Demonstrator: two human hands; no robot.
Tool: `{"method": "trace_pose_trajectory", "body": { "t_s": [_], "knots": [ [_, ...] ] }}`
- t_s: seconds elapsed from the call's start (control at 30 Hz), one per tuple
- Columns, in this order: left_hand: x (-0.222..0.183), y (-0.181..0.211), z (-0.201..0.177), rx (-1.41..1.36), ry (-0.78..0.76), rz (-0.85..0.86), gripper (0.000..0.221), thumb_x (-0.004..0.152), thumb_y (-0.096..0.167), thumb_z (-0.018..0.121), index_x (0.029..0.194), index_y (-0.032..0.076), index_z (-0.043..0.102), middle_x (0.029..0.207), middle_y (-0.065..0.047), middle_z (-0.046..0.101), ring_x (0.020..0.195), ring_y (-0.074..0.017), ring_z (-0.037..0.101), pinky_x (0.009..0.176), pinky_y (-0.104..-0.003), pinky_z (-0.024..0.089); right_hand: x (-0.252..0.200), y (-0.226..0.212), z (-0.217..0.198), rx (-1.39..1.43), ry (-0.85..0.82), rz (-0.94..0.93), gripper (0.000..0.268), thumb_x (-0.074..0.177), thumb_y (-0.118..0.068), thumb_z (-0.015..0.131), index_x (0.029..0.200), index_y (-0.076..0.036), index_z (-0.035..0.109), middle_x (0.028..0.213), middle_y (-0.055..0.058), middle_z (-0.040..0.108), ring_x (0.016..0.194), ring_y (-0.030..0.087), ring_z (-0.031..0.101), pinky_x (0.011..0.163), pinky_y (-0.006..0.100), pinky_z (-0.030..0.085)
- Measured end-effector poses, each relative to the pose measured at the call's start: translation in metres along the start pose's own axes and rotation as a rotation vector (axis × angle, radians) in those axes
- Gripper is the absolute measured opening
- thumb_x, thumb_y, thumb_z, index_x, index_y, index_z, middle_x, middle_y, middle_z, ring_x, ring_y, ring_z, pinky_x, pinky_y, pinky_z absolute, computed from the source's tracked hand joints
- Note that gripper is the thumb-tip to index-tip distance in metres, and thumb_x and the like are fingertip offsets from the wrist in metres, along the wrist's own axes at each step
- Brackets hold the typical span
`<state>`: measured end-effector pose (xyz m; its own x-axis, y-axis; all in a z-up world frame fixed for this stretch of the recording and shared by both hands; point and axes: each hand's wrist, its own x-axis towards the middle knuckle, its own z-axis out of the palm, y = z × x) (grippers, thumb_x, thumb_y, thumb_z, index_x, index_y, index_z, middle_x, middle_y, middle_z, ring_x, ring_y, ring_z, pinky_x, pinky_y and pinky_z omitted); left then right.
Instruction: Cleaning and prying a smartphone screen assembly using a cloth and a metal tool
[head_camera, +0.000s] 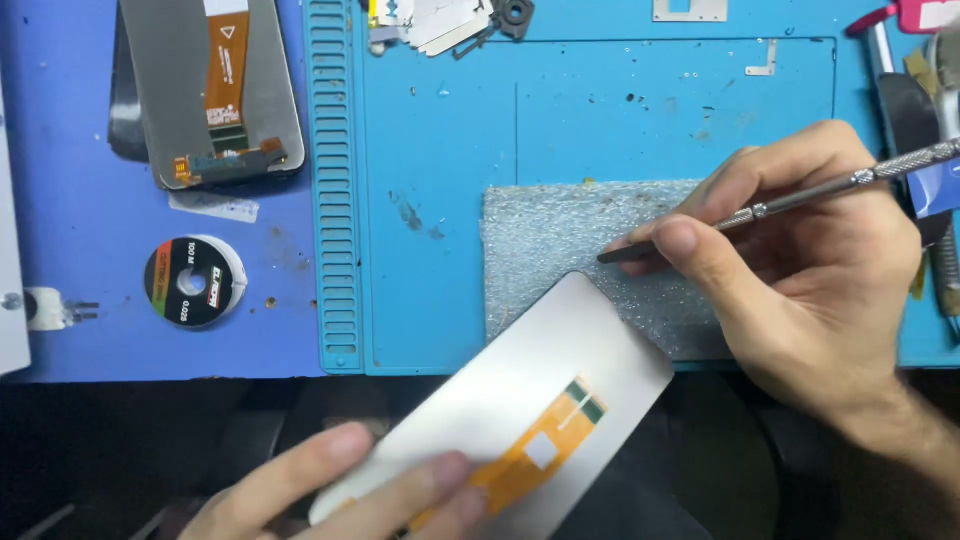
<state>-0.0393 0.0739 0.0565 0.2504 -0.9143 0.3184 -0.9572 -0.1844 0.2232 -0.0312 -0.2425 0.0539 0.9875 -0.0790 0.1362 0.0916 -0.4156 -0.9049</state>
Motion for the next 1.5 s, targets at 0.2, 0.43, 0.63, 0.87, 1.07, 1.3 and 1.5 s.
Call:
{"method": "trace_pose_trajectory", "body": {
  "t_s": [0.2, 0.43, 0.63, 0.87, 1.07, 1.3, 1.5],
  "knots": [
    [0.010, 0.004, -0.003, 0.367, -0.102, -0.037, 0.041, 0.108, 0.036, 0.069, 0.144, 0.023, 0.055, 0.138, -0.007, 0.065, 0.121, -0.0246, 0.069, 0.099, -0.041, 0.057, -0.003, 0.002, -0.010, 0.045, 0.024, -0.104, 0.023, 0.102, 0.014, 0.061, 0.108, 0.013, 0.039, 0.091, 0.028, 0.062, 0.081, 0.035, 0.081, 0.075, 0.036, 0.074],
    [0.044, 0.008, 0.004, 0.356, 0.026, -0.008, 0.036, 0.109, 0.043, 0.068, 0.138, 0.024, 0.059, 0.135, 0.003, 0.068, 0.121, -0.0133, 0.068, 0.102, -0.038, 0.056, -0.038, 0.008, -0.050, -0.145, 0.226, 0.073, 0.027, 0.125, -0.020, 0.037, 0.134, 0.005, 0.031, 0.119, 0.026, 0.058, 0.091, 0.030, 0.078, 0.078, 0.031, 0.060],
    [0.108, -0.014, 0.026, 0.162, 0.197, 0.037, 0.014, 0.106, 0.014, 0.073, 0.119, 0.011, 0.077, 0.123, -0.007, 0.078, 0.117, -0.0182, 0.076, 0.101, -0.042, 0.060, -0.058, 0.024, -0.073, -0.176, 0.343, 0.225, 0.011, 0.130, -0.003, 0.028, 0.134, 0.008, 0.030, 0.122, 0.026, 0.056, 0.095, 0.037, 0.074, 0.102, 0.042, 0.065],
    [0.101, -0.026, 0.035, 0.118, 0.041, -0.043, 0.022, 0.105, 0.013, 0.064, 0.125, 0.014, 0.074, 0.131, -0.006, 0.074, 0.126, -0.0195, 0.067, 0.106, -0.053, 0.052, -0.056, 0.005, -0.074, -0.334, 0.308, 0.620, 0.020, 0.113, -0.007, 0.043, 0.110, 0.001, 0.062, 0.105, 0.012, 0.078, 0.049, 0.014, 0.035, 0.050, 0.025, 0.024],
    [0.116, -0.008, 0.043, 0.165, 0.035, -0.232, 0.015, 0.101, 0.024, 0.075, 0.116, 0.024, 0.075, 0.128, 0.004, 0.074, 0.122, -0.0223, 0.069, 0.103, -0.062, 0.051, -0.050, 0.016, -0.065, -0.380, 0.244, 0.416, 0.020, 0.115, -0.003, 0.055, 0.125, 0.003, 0.038, 0.113, 0.012, 0.075, 0.109, 0.020, 0.076, 0.074, 0.025, 0.047],
    [0.160, -0.003, 0.065, 0.112, 0.055, -0.338, 0.037, 0.110, 0.046, 0.048, 0.129, 0.022, 0.069, 0.135, -0.004, 0.073, 0.122, -0.0266, 0.071, 0.099, -0.053, 0.057, -0.043, 0.029, -0.060, -0.217, 0.231, 0.390, 0.026, 0.114, -0.001, 0.046, 0.135, -0.001, 0.030, 0.105, 0.018, 0.074, 0.100, 0.026, 0.080, 0.110, 0.035, 0.060],
    [0.166, -0.008, 0.064, 0.028, 0.038, -0.387, 0.017, 0.106, 0.026, 0.063, 0.117, 0.026, 0.075, 0.129, -0.003, 0.074, 0.113, -0.0222, 0.069, 0.099, -0.058, 0.055, -0.046, 0.045, -0.069, -0.151, 0.181, 0.407, 0.007, 0.109, 0.004, 0.047, 0.111, 0.000, 0.042, 0.111, 0.019, 0.074, 0.105, 0.026, 0.082, 0.108, 0.034, 0.066]
  ]
}}
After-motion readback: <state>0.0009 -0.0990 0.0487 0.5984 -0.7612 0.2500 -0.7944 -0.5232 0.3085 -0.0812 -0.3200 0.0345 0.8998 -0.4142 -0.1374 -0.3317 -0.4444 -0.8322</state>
